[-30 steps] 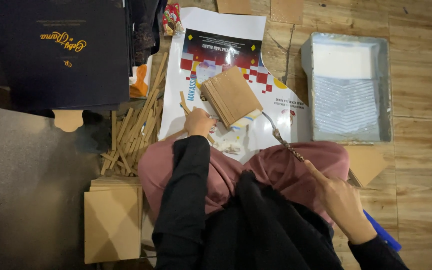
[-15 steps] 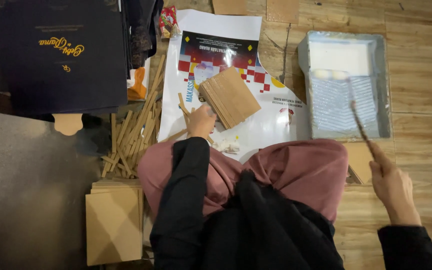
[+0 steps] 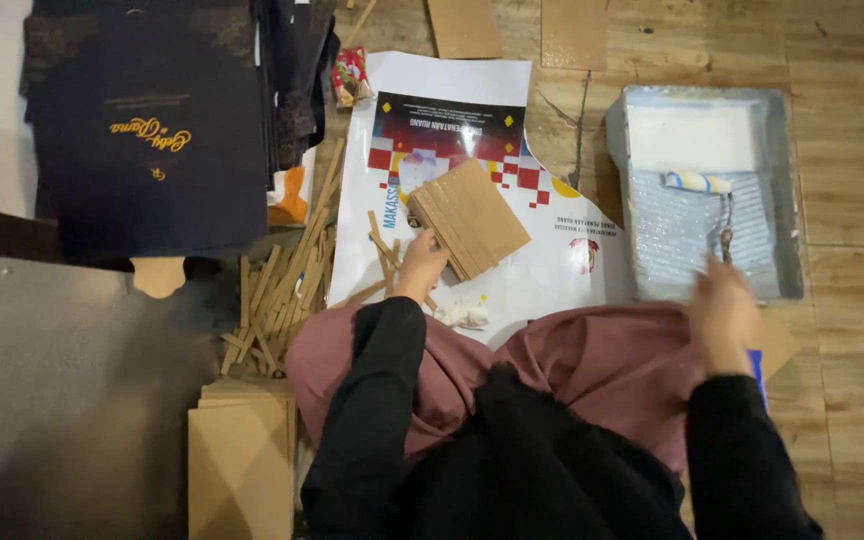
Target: Applying glue to small cardboard pieces using a roller and stacking them together on the floor.
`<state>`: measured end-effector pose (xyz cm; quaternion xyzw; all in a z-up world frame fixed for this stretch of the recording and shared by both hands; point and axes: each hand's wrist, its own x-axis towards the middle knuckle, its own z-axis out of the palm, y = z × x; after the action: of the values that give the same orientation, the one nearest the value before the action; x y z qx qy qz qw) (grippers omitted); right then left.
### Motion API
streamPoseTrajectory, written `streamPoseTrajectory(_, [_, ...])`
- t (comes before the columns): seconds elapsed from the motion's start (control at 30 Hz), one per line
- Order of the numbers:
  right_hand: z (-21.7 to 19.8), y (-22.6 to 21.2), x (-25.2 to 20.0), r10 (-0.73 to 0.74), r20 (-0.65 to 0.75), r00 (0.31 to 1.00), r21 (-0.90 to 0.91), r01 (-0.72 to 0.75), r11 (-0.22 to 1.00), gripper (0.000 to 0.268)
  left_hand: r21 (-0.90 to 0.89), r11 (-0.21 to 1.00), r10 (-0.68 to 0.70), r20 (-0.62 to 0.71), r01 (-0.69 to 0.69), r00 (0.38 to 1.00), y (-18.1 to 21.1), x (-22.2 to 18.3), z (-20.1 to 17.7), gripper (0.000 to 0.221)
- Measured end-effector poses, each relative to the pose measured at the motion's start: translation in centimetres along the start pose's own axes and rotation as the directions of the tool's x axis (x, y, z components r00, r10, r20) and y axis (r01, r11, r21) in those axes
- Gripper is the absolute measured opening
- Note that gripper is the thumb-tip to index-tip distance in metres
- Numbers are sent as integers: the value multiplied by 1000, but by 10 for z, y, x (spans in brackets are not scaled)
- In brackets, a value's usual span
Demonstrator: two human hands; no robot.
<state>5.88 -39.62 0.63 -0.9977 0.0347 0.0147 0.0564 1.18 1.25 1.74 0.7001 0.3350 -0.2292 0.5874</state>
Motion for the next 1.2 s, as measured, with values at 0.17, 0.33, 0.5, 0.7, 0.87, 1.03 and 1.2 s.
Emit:
streamPoseTrajectory(0.17, [51,-128,25,-214,174,961,534,91,841,29,-17,986,165,-18,-166,986,4,-14,-1,61])
streamPoseTrajectory(0.33, [78,-181,32,-225,355,907,746,-129,654,26,-43,984,172,-10,-172,985,16,-29,-3,63])
streamPoseTrajectory(0.5, [76,-192,30,-93,330,939,709,-181,682,15,-29,986,165,-22,-166,986,4,-12,1,66])
streamPoseTrajectory(0.7, [57,-199,21,-78,407,910,807,-318,498,23,12,985,171,-14,-171,985,26,-36,-5,68])
streamPoseTrajectory(0.87, [60,-188,18,-165,557,814,793,-462,397,27,-21,990,140,-51,-141,989,22,-30,-2,63])
streamPoseTrajectory(1.03, [67,-177,31,-226,583,780,802,-509,312,26,-178,973,123,-143,-148,982,-14,26,2,58])
streamPoseTrajectory(1.2, [64,-181,63,-214,529,821,845,-488,219,24,407,913,284,-559,-41,779,-36,73,-5,41])
